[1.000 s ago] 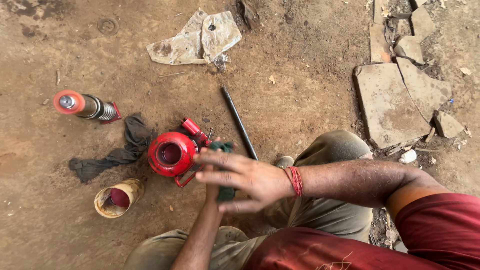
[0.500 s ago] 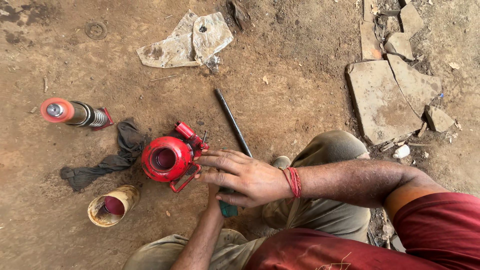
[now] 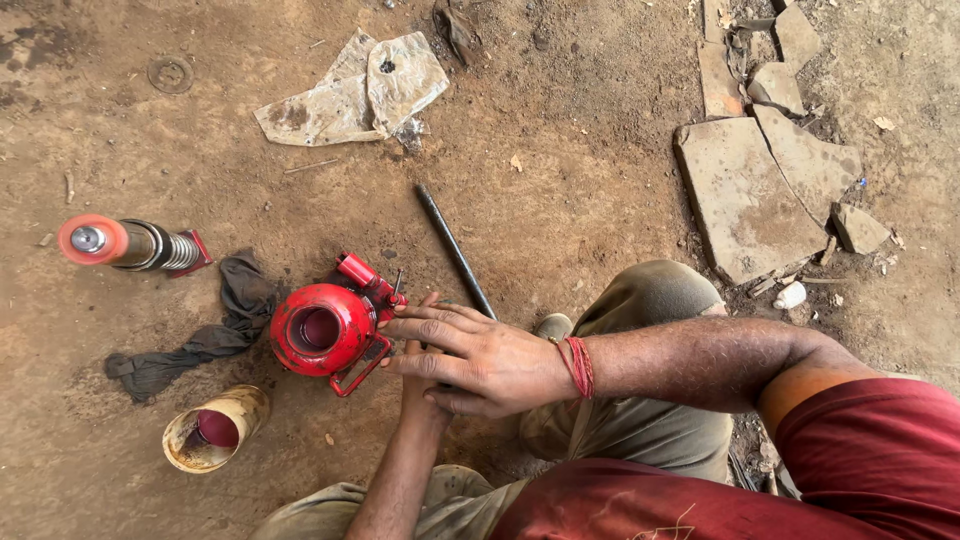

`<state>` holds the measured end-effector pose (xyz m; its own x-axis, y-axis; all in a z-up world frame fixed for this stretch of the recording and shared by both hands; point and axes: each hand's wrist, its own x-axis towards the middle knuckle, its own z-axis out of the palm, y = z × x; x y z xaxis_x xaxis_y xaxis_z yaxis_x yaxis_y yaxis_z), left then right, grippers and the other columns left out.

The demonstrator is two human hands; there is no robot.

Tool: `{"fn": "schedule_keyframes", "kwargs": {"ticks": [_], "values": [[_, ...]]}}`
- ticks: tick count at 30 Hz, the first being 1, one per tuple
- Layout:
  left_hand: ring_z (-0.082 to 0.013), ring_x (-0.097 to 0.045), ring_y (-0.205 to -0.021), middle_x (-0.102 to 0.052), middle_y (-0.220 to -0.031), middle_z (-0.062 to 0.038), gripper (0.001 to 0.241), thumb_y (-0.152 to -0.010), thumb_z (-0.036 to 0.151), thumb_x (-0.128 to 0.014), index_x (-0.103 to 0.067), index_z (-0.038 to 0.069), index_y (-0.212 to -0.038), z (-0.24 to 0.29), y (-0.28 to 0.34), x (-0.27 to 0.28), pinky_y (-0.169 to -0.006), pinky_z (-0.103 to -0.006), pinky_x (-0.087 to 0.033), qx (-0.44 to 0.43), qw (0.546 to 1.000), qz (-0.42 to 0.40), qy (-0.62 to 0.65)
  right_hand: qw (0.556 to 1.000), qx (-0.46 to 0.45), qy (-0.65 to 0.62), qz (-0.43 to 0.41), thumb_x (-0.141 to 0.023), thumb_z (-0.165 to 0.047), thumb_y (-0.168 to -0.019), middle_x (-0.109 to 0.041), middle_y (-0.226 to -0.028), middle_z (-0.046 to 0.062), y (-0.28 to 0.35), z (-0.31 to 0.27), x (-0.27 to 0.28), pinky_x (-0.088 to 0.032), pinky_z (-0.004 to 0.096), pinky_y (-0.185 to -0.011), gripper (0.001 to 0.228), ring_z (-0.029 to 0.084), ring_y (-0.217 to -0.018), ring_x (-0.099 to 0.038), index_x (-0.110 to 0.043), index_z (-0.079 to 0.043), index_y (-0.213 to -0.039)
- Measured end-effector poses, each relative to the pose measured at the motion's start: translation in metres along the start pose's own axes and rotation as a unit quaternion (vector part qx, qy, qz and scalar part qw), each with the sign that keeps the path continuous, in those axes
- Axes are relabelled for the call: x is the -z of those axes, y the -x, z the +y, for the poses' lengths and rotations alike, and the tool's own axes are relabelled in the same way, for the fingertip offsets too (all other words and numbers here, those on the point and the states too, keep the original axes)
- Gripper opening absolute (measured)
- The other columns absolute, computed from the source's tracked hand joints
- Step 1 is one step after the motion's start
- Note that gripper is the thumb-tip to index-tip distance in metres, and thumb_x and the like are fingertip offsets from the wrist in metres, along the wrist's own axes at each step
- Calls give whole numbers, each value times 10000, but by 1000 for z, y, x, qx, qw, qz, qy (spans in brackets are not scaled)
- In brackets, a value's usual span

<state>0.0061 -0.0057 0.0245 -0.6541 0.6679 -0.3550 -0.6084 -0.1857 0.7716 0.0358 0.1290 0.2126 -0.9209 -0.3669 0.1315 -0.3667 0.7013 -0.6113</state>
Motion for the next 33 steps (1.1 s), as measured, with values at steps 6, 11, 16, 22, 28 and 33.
{"fn": "schedule_keyframes", "kwargs": {"ticks": [6, 11, 16, 22, 28, 33], "values": [[-255, -376, -1465, -383, -1555, -103, 664, -1053, 466, -407, -247, 146, -1613, 31, 12, -23, -1202, -456, -341, 10, 996, -31, 89, 1000, -2, 0, 3, -729, -245, -914, -355, -1639, 186, -3, 0, -1, -297, 567, -1289, 696, 409, -1530, -378, -436, -148, -1538], [-251, -438, -1457, -436, -1559, -111, 608, -1077, 394, -446, -299, 86, -1580, 30, 23, -24, -1189, -441, -386, -52, 997, -61, -18, 1000, 1, 12, -1, -730, -243, -916, -372, -1618, 182, -3, -1, -2, -340, 560, -1242, 672, 404, -1490, -411, -455, -144, -1521], [-240, -521, -1307, -511, -1386, -128, 490, -1075, 326, -405, -383, 62, -1487, -6, 22, -10, -1045, -417, -490, 41, 991, -5, 131, 1000, -4, -11, 6, -727, -241, -927, -406, -1595, 185, -3, 0, -2, -401, 527, -1215, 630, 400, -1454, -451, -484, -131, -1497], [-218, -546, -1296, -546, -1385, -115, 459, -1079, 313, -425, -472, 42, -1446, -49, 17, 13, -1044, -375, -503, -12, 999, -44, 16, 1000, 11, -6, 28, -734, -213, -929, -474, -1549, 169, -1, 2, -1, -417, 516, -1206, 545, 397, -1444, -481, -542, -114, -1429], [-263, -446, -1446, -454, -1519, -172, 477, -1100, 285, -472, -415, 29, -1498, -82, 15, 16, -1190, -399, -412, -159, 965, -108, -178, 1000, 12, -5, 3, -742, -194, -882, -487, -1503, 187, 0, 2, -4, -469, 498, -1099, 468, 377, -1311, -549, -611, -81, -1316], [-257, -404, -1473, -415, -1549, -194, 511, -1085, 256, -479, -362, 32, -1529, -116, 8, 23, -1215, -389, -373, -115, 965, -128, -199, 1000, 26, -11, -7, -731, -175, -868, -525, -1476, 152, 0, 1, -3, -483, 476, -1075, 437, 351, -1294, -574, -633, -79, -1282]]}}
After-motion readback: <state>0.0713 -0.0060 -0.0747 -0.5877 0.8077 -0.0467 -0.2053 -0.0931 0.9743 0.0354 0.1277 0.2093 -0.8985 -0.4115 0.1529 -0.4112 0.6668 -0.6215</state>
